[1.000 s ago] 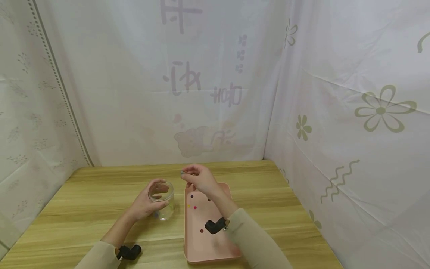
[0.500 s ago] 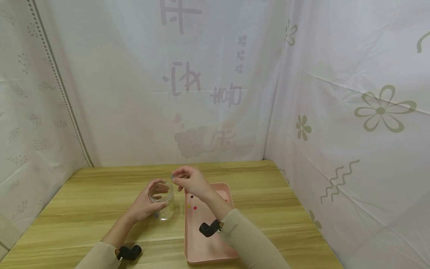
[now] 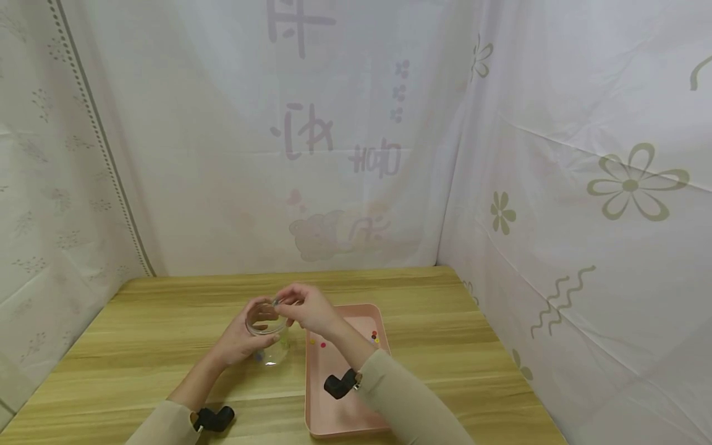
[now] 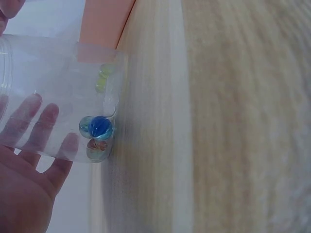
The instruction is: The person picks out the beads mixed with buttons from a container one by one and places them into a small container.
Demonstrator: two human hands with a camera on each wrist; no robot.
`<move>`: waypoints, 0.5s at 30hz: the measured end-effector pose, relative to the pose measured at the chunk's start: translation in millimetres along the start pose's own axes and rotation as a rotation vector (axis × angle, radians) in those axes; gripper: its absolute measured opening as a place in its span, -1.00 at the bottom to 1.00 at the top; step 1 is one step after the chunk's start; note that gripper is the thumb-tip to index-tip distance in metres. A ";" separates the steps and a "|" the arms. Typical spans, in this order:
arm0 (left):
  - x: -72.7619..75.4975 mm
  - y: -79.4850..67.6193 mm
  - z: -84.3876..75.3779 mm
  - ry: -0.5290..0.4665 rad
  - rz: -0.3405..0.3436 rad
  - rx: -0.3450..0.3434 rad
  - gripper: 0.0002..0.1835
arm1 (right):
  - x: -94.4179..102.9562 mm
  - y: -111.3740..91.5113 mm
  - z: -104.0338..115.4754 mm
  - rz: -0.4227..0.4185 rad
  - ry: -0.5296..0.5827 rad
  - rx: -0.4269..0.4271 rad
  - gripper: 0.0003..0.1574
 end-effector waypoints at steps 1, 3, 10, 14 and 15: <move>0.1 0.1 0.3 0.000 0.000 0.000 -0.17 | -1.2 0.0 -0.4 0.003 -0.011 0.000 -0.65; 0.1 0.1 0.3 0.000 -0.001 0.000 -0.16 | -3.5 0.0 -1.6 0.011 -0.028 0.003 -0.67; 0.1 0.3 0.1 0.004 -0.006 0.008 -0.15 | -9.9 -1.5 -3.7 0.037 -0.096 0.020 -0.67; 0.1 0.4 -0.1 0.007 -0.009 0.012 -0.13 | -12.0 -2.0 -3.4 0.045 -0.105 0.028 -0.64; 0.2 0.4 -0.1 0.008 -0.009 0.012 -0.13 | -12.3 -2.0 -3.8 0.045 -0.106 0.028 -0.64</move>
Point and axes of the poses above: each hand's wrist, its own y-axis towards the middle knuckle, its own x-axis out of the back of the hand, z = x × y, the point moved 8 cm from there along y, towards the middle knuckle, and after that the axes turned 1 degree about -y, right-handed, at the moved point
